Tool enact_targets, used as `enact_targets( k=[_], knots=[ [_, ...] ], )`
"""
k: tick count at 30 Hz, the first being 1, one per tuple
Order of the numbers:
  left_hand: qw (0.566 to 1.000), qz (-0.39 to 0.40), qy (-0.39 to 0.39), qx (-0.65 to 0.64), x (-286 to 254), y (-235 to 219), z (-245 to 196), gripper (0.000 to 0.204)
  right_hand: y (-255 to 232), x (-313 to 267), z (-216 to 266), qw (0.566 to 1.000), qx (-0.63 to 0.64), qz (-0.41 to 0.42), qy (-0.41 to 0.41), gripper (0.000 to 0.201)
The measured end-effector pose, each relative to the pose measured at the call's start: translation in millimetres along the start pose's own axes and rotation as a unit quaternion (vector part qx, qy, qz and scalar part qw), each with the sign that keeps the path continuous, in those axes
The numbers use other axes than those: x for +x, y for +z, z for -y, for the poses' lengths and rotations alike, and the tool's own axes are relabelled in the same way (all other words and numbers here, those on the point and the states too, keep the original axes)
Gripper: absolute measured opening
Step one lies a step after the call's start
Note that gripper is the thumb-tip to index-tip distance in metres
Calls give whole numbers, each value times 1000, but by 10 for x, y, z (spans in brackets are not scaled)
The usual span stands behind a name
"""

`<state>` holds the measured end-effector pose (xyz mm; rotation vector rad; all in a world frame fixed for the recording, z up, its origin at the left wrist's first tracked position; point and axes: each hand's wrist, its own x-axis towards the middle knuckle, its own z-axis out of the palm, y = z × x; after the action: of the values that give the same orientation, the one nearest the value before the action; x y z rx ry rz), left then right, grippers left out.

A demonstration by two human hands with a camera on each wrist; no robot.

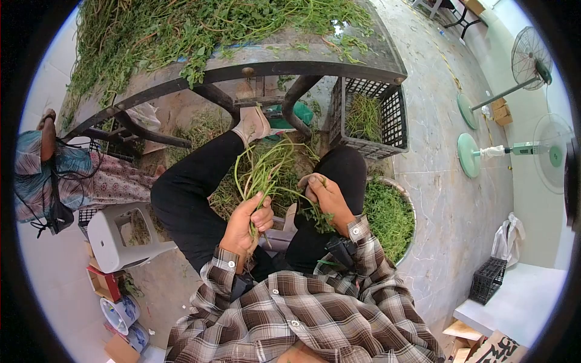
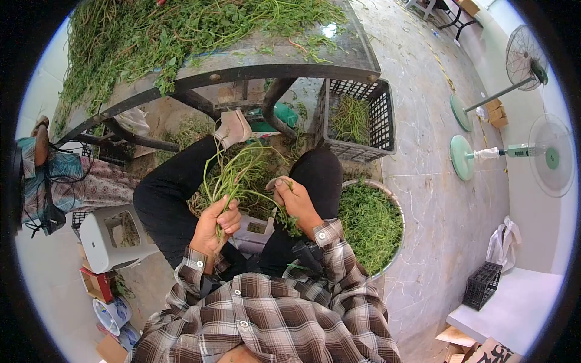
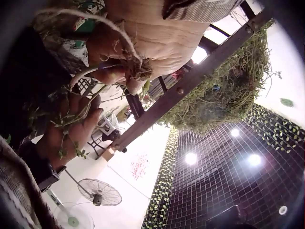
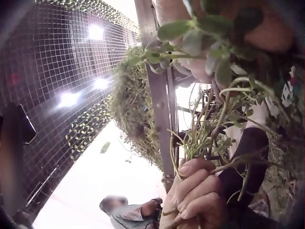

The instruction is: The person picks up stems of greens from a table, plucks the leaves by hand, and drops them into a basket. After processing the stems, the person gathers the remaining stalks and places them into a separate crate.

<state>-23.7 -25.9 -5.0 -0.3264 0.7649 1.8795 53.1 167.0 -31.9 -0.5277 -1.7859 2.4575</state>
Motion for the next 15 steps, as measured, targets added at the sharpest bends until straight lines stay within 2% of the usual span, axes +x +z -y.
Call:
enact_targets(
  k=[5, 15],
  knots=[
    [1000, -2, -5, -3, 18, -15, 26, 25, 5, -11, 7, 999, -7, -1, 37, 28],
    [1000, 1, -6, 2, 17, -5, 15, 25, -11, 9, -60, 1000, -5, -16, 22, 27]
  ],
)
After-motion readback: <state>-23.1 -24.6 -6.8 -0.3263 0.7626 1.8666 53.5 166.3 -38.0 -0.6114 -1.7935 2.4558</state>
